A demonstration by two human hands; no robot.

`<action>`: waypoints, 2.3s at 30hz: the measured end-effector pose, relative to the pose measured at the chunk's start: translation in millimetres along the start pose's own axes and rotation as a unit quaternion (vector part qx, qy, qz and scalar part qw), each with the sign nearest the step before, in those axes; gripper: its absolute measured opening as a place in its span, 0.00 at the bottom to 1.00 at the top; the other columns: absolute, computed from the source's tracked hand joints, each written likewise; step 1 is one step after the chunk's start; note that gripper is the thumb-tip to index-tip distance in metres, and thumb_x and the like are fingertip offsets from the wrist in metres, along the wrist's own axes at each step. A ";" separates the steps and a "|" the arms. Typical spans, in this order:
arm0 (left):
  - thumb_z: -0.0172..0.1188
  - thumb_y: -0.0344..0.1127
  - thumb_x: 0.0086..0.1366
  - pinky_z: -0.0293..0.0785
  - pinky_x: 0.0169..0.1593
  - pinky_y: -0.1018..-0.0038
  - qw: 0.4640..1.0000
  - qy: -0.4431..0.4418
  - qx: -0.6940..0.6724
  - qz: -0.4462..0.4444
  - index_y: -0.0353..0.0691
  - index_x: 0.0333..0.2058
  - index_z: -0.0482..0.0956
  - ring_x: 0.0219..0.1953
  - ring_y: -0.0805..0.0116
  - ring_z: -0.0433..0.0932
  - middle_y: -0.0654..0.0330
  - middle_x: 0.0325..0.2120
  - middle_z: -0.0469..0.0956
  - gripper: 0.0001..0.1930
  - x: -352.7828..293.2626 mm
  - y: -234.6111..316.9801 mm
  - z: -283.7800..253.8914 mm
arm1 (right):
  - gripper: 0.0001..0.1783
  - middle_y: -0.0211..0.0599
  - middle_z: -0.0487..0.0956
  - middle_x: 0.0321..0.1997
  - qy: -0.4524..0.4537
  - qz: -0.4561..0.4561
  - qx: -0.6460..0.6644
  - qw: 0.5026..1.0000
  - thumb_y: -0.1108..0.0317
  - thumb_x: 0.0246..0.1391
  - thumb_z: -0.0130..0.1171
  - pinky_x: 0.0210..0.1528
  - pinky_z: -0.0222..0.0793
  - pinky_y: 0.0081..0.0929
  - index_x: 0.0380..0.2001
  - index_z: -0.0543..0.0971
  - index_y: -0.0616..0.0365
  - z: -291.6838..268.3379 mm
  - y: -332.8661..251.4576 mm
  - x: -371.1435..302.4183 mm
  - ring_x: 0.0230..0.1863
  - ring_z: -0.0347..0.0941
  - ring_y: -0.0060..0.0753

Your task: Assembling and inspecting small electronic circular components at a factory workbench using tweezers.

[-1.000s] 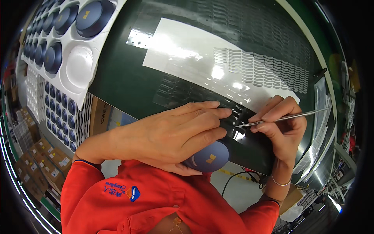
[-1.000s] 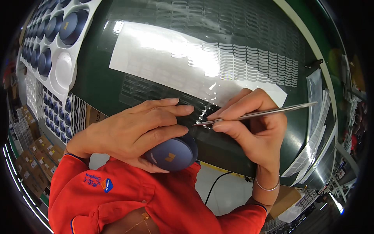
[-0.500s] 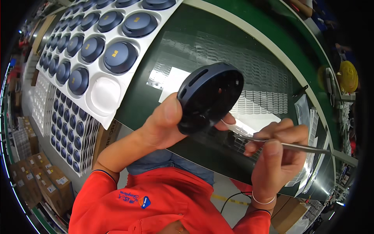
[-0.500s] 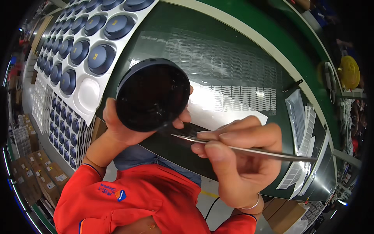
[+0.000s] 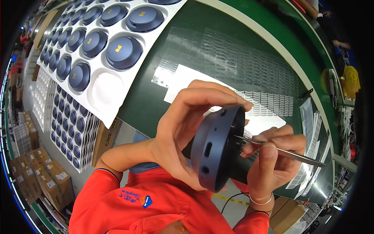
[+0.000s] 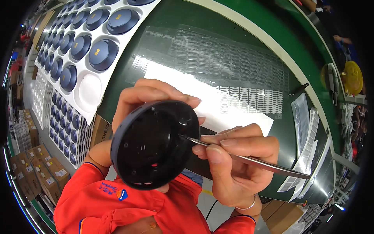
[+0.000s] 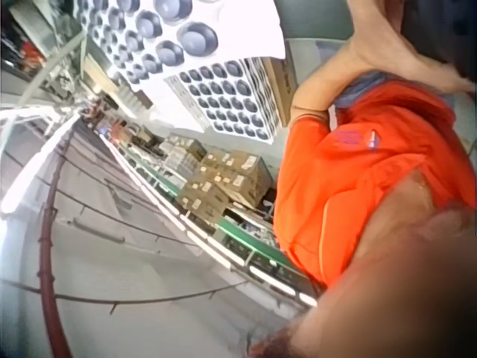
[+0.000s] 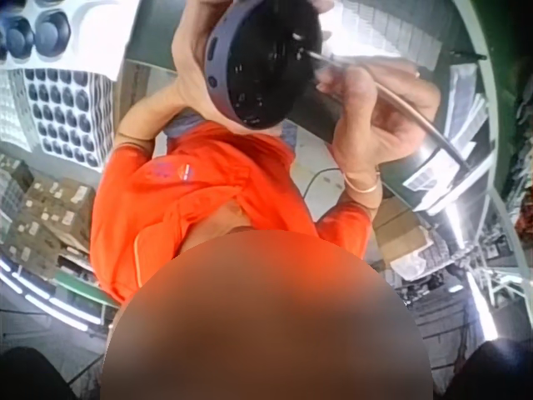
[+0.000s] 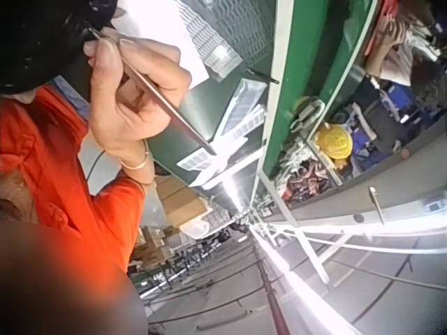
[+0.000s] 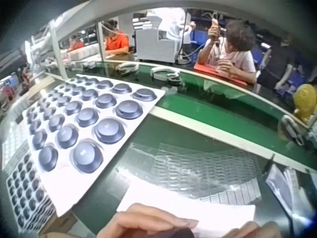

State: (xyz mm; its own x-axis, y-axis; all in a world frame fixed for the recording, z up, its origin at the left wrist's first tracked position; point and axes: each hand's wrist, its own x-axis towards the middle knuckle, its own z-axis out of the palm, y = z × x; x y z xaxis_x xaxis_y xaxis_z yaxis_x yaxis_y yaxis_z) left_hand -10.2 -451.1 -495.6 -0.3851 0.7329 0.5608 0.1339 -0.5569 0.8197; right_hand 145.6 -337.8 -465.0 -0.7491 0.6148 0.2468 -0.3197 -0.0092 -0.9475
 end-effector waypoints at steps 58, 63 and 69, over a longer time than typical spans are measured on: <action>0.84 0.38 0.32 0.78 0.54 0.51 0.998 0.029 -0.038 0.051 0.37 0.56 0.58 0.55 0.45 0.74 0.42 0.50 0.64 0.53 -10.0 -10.4 2.2 | 0.21 0.42 0.81 0.39 -0.078 -0.203 -0.268 0.939 0.72 0.43 0.74 0.35 0.75 0.26 0.39 0.75 0.55 -6.4 3.3 -0.9 0.36 0.78 0.36; 0.83 0.31 0.35 0.72 0.59 0.59 0.996 0.021 -0.073 0.051 0.31 0.57 0.58 0.60 0.51 0.67 0.45 0.53 0.61 0.52 -9.9 -3.8 3.8 | 0.22 0.42 0.81 0.38 -0.083 -0.224 -0.281 0.929 0.73 0.42 0.75 0.35 0.75 0.26 0.40 0.75 0.55 -6.8 3.9 -0.4 0.36 0.78 0.37; 0.80 0.26 0.38 0.69 0.60 0.60 0.996 0.004 -0.075 0.038 0.35 0.60 0.57 0.61 0.51 0.64 0.47 0.54 0.59 0.50 -10.1 5.7 7.8 | 0.18 0.42 0.82 0.31 -0.124 -0.272 -0.300 0.906 0.51 0.65 0.51 0.28 0.64 0.27 0.43 0.73 0.55 -10.5 -1.0 0.4 0.24 0.73 0.32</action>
State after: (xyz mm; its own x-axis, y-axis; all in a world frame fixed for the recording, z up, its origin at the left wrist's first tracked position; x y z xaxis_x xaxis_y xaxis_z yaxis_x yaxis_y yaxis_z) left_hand 1.6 -458.7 -495.8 -0.3863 0.6838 0.6190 0.0253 -0.6630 0.7482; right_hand 151.7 -329.2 -466.1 -0.7071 0.2022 0.6776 -0.3634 0.7182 -0.5935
